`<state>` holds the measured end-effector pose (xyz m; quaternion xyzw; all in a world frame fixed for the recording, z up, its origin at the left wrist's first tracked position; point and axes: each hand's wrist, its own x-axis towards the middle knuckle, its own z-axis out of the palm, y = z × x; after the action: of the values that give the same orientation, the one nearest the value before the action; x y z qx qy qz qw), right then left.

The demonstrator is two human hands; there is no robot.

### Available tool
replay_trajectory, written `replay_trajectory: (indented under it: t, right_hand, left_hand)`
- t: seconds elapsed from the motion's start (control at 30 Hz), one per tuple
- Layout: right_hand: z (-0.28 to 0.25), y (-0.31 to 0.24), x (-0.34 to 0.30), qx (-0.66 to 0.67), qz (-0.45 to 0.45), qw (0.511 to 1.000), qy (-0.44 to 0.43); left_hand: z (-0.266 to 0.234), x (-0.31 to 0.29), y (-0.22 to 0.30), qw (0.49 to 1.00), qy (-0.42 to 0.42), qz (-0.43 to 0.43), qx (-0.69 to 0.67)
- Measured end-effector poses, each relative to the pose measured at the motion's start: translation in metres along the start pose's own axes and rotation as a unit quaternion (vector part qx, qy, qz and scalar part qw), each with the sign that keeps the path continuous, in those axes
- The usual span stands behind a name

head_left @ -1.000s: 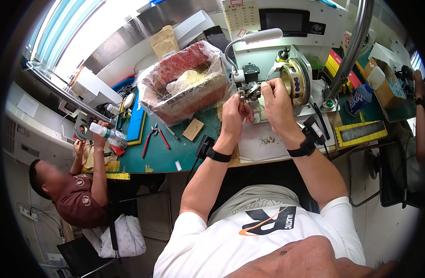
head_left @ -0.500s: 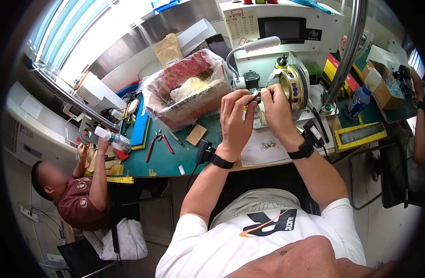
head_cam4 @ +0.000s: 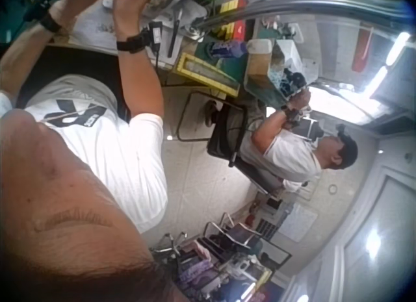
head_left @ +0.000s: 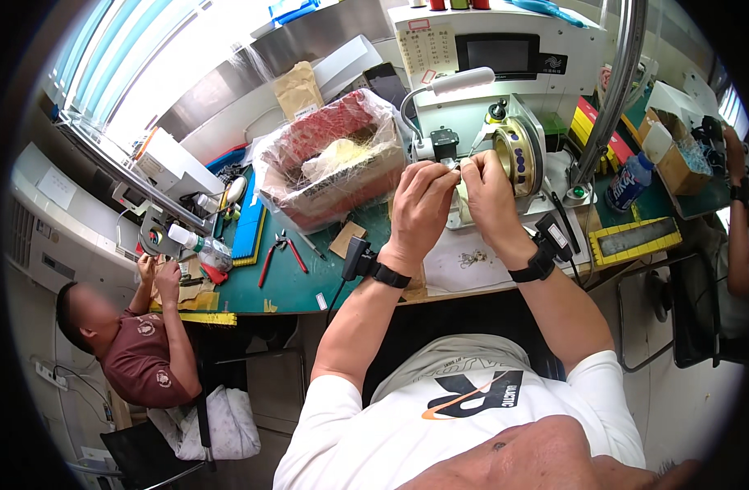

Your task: The technician is assembling small components using a specialized rotating fixture, tweezers, and adhesive.

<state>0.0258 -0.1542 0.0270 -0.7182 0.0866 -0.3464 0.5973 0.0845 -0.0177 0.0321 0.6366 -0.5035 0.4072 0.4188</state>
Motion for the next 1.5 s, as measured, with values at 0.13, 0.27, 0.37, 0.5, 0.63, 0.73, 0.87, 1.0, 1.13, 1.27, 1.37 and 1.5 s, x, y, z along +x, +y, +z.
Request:
replay_trajectory:
  t: [0.13, 0.27, 0.37, 0.5, 0.63, 0.73, 0.87, 1.0, 1.13, 1.27, 1.37, 1.5]
  right_hand:
    - [-0.002, -0.002, 0.000, -0.033, -0.005, 0.999, -0.006]
    - [-0.004, -0.006, 0.000, -0.050, -0.031, 0.998, -0.014]
    - [-0.005, -0.006, 0.001, -0.048, -0.039, 0.998, -0.017]
    - [-0.008, -0.003, 0.002, -0.038, -0.025, 0.998, -0.034]
    - [-0.006, -0.005, 0.001, -0.041, -0.031, 0.998, -0.037]
    - [-0.004, -0.004, 0.002, -0.042, -0.035, 0.998, -0.028]
    - [-0.005, -0.001, 0.001, -0.035, -0.029, 0.999, -0.029]
    - [-0.003, 0.011, -0.007, -0.028, -0.051, 0.998, -0.012]
    - [-0.004, 0.011, -0.012, 0.121, 0.064, 0.990, -0.040]
    - [0.000, 0.000, -0.010, 0.194, 0.081, 0.977, -0.046]
    - [-0.004, 0.002, -0.003, 0.171, 0.063, 0.982, -0.053]
    - [-0.009, 0.002, -0.001, 0.151, 0.060, 0.984, -0.075]
  left_hand:
    - [0.000, 0.001, -0.001, 1.000, -0.002, -0.004, -0.003]
    - [0.000, 0.002, -0.002, 1.000, -0.004, -0.009, -0.009]
    - [-0.003, 0.003, 0.003, 0.999, 0.000, -0.028, -0.019]
    - [-0.005, -0.006, 0.005, 0.993, 0.076, -0.092, 0.001]
    - [0.001, -0.024, -0.002, 0.937, 0.100, -0.308, -0.129]
    - [0.004, -0.041, -0.012, 0.824, -0.006, -0.451, -0.343]
    - [0.010, -0.047, -0.015, 0.643, -0.007, -0.506, -0.575]
    - [0.008, -0.051, -0.023, 0.631, -0.023, -0.495, -0.597]
    - [0.007, -0.051, -0.023, 0.631, -0.033, -0.501, -0.591]
    - [0.004, -0.052, -0.027, 0.637, -0.052, -0.505, -0.579]
    - [0.003, -0.049, -0.026, 0.649, -0.091, -0.518, -0.550]
    - [-0.002, -0.041, -0.026, 0.622, -0.074, -0.515, -0.585]
